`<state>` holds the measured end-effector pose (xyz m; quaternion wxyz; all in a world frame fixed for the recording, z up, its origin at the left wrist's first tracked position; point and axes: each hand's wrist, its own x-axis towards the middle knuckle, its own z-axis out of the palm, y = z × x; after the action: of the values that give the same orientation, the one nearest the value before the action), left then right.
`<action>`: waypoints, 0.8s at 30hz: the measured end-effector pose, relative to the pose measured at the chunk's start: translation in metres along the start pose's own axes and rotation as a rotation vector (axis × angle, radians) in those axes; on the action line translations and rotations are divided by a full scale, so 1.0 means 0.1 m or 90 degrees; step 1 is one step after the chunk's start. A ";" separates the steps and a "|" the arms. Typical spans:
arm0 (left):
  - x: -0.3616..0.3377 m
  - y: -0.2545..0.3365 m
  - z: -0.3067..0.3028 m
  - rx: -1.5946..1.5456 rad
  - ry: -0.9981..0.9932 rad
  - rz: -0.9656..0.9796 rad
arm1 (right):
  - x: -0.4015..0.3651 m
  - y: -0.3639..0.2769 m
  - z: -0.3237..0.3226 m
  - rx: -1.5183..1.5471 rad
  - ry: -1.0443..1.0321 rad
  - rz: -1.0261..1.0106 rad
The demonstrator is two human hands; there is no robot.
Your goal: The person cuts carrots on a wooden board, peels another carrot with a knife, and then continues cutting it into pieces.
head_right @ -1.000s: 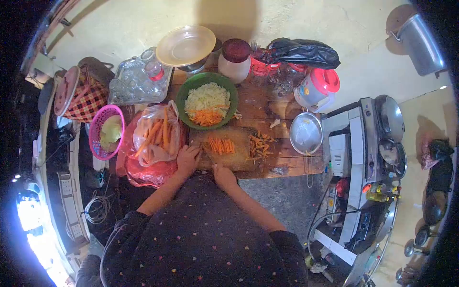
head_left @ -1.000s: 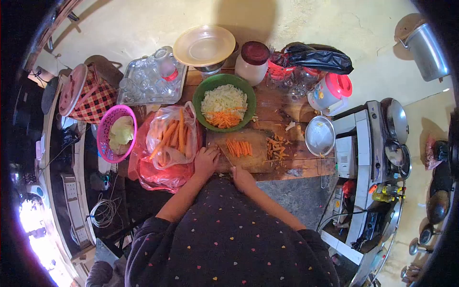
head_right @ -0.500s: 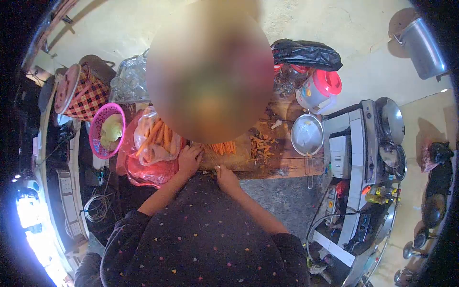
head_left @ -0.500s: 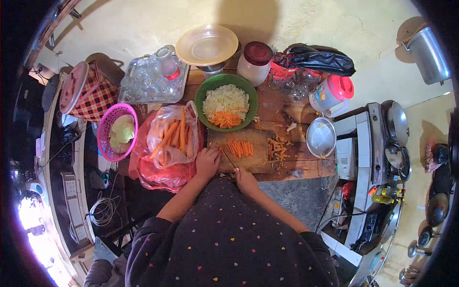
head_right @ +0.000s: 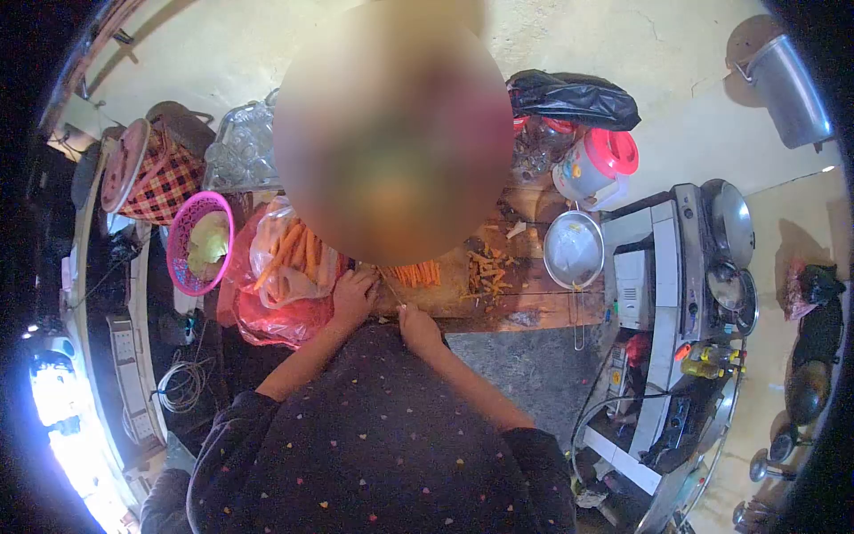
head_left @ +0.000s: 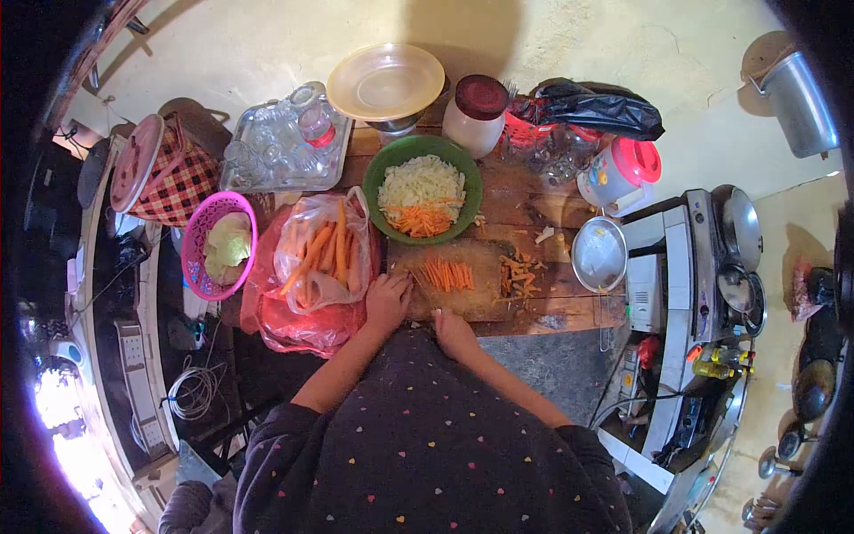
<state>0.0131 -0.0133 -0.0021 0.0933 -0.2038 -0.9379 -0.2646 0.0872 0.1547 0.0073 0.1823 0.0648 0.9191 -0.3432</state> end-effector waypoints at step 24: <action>0.18 0.23 -0.02 -0.087 0.040 -0.026 | -0.22 0.14 -0.27 0.037 0.029 0.027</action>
<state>0.0070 0.0092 0.0149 0.1034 -0.1818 -0.9184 -0.3360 0.1029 0.1832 0.0260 0.1667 0.0977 0.9111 -0.3641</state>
